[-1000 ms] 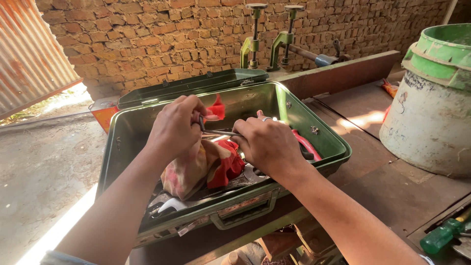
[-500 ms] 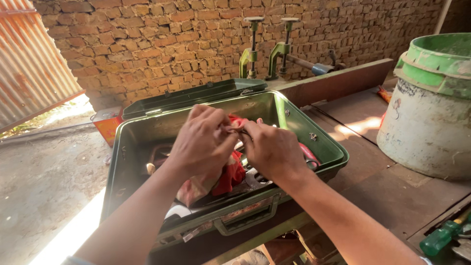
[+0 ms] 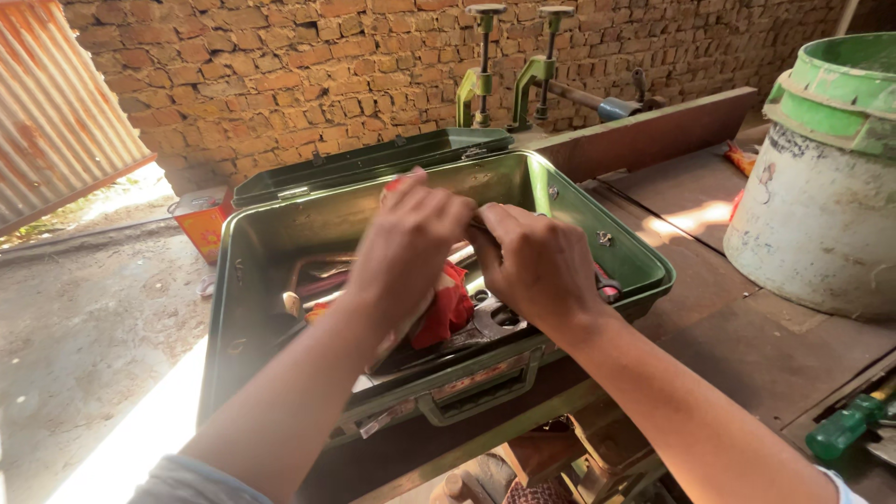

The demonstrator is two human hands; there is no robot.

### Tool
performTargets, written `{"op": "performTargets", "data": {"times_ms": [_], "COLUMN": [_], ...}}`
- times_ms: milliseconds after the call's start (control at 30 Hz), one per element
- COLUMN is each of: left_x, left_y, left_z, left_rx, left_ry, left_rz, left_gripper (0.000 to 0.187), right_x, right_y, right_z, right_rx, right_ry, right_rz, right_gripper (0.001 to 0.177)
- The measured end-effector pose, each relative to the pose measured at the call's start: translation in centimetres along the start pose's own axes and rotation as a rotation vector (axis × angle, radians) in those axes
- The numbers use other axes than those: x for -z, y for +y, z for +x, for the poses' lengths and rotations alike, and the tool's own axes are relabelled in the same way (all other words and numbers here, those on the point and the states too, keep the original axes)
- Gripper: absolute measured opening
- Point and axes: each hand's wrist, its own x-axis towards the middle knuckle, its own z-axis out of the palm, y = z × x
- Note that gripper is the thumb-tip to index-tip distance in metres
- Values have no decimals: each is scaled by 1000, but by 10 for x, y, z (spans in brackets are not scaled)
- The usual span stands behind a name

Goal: The person wipes metal hand tools, including wrenches, pliers and screwdrivers, one at a time with a cloth inside an open green toolbox on a workbench, and places the wiped tools back into the toolbox.

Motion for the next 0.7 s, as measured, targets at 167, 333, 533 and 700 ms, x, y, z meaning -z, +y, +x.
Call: {"op": "performTargets", "data": {"times_ms": [167, 333, 533, 700], "left_x": [-1, 26, 5, 1], "left_y": [-47, -60, -7, -18], "left_z": [-13, -18, -3, -1], "left_rx": [114, 311, -40, 84], "left_ry": [115, 23, 7, 139], "left_rz": [-32, 25, -151, -56], "left_gripper": [7, 9, 6, 17], "right_x": [-3, -3, -4, -1], "right_y": [-9, -4, 3, 1], "right_z": [-2, -2, -7, -5], "right_rx": [102, 12, 15, 83], "right_ry": [66, -16, 52, 70], "right_rz": [-439, -306, -211, -67], "right_gripper": [15, 31, 28, 21]}}
